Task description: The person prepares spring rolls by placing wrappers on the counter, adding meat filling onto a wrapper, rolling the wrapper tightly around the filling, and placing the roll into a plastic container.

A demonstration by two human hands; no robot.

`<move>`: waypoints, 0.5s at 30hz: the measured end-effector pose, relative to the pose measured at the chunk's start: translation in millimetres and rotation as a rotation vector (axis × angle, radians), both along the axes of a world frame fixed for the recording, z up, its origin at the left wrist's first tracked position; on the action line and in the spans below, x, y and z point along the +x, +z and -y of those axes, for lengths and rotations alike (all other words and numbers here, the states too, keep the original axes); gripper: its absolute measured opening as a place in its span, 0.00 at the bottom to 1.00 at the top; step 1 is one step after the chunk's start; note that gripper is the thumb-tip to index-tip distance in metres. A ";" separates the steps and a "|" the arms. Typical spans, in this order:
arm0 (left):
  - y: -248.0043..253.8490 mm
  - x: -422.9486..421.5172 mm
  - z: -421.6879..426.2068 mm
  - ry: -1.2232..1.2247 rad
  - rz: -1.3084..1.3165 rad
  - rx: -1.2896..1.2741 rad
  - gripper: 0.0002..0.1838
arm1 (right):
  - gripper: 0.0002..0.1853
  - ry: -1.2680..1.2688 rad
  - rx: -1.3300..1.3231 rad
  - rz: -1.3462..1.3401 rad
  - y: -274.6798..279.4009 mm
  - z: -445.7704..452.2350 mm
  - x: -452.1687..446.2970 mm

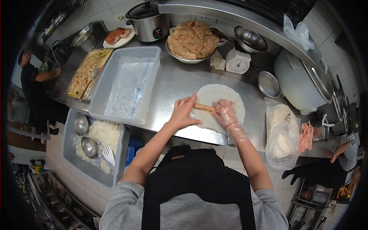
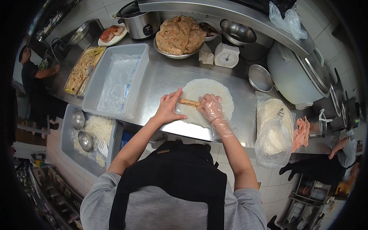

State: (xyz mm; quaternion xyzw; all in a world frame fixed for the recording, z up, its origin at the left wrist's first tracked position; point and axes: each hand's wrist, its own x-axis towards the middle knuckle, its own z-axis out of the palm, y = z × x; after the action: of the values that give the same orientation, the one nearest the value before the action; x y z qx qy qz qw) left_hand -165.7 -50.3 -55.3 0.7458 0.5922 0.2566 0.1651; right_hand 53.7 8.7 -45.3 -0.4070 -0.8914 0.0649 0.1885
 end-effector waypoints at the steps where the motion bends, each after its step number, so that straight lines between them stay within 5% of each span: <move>1: 1.0 0.6 -1.2 0.012 0.018 0.021 0.65 | 0.15 0.013 0.014 0.039 -0.1 -2.3 -2.1; 15: -5.3 15.4 -7.4 0.058 -0.033 -0.083 0.71 | 0.21 0.111 0.018 0.133 11.2 -3.8 -21.8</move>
State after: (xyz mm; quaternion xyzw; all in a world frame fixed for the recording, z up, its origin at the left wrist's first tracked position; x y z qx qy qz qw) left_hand -150.3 -42.9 -60.6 0.7248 0.6265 0.2242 0.1787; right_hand 31.9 12.5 -34.1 -0.3585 -0.9237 0.0400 0.1289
